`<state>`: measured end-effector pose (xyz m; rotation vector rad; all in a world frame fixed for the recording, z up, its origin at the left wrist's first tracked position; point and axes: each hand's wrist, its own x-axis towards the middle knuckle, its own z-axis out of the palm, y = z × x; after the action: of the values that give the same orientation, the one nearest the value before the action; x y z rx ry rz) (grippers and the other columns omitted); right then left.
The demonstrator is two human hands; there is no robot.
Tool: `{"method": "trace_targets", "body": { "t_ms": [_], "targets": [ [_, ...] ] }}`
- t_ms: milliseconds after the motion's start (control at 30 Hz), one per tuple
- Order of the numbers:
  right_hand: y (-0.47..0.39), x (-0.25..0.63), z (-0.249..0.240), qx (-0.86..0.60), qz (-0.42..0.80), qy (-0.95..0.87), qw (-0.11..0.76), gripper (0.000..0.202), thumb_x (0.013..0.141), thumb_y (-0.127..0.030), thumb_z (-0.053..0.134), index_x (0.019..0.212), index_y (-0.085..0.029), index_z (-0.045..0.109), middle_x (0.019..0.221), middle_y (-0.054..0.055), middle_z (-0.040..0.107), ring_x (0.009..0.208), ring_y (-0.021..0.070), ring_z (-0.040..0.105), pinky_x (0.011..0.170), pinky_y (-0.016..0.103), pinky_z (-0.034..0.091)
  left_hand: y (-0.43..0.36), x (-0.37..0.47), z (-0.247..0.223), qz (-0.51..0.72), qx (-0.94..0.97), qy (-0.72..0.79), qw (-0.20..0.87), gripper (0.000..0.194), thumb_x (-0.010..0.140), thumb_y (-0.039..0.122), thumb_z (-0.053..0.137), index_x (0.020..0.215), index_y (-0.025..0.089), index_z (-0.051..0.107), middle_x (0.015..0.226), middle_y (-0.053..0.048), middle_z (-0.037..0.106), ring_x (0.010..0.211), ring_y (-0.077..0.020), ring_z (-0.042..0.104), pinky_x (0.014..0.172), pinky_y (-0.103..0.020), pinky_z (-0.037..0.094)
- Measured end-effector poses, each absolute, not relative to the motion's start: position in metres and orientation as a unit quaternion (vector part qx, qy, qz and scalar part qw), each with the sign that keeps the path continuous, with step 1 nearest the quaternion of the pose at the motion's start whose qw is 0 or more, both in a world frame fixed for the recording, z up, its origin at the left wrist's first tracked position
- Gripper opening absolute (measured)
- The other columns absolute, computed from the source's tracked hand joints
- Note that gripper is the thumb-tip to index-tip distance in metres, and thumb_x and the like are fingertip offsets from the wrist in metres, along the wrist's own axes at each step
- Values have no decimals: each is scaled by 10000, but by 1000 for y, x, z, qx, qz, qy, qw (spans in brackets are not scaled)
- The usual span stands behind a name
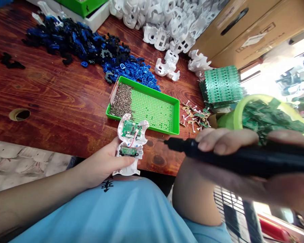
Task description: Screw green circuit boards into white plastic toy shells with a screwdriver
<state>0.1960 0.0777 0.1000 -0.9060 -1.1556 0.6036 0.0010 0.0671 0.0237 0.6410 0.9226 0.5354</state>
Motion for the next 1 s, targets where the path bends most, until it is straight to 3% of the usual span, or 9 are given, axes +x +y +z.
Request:
{"method": "trace_targets", "body": {
  "t_ms": [67, 167, 500, 767, 1000],
  "targets": [
    [102, 213, 83, -336, 155, -502, 782, 142, 833, -357, 510, 824, -246, 597, 521, -57, 493, 402, 112, 456, 399, 255, 398, 66, -2, 23, 246, 251, 427, 833, 393, 694, 244, 750, 1066, 249, 620, 960, 10, 730, 863, -185, 665, 724, -221, 502],
    [137, 236, 58, -373, 88, -468, 796, 97, 835, -330, 537, 821, -240, 570, 497, -66, 485, 367, 108, 437, 358, 232, 337, 66, -5, 25, 240, 219, 429, 843, 324, 692, 242, 738, 1005, 237, 657, 896, 5, 732, 783, -169, 667, 655, -198, 502],
    [173, 249, 27, -402, 96, -504, 758, 255, 795, -458, 587, 882, -245, 478, 561, -84, 473, 385, 78, 464, 396, 229, 403, 66, 8, 25, 224, 218, 445, 839, 332, 658, 135, 765, 966, 218, 674, 868, -4, 741, 766, -138, 672, 690, -182, 523],
    [177, 251, 21, -422, 108, -485, 758, 271, 778, -459, 587, 877, -246, 452, 656, -64, 475, 411, 73, 458, 409, 248, 413, 66, 13, 28, 238, 164, 419, 861, 274, 762, 234, 674, 1036, 251, 674, 918, 0, 754, 808, -160, 678, 718, -199, 525],
    [176, 249, 22, -434, 96, -485, 753, 280, 773, -479, 564, 878, -249, 446, 617, -74, 479, 403, 73, 448, 408, 246, 419, 68, 16, 27, 247, 146, 425, 859, 396, 748, 245, 679, 1141, 229, 630, 928, -30, 755, 832, -189, 688, 718, -233, 536]
  ]
}}
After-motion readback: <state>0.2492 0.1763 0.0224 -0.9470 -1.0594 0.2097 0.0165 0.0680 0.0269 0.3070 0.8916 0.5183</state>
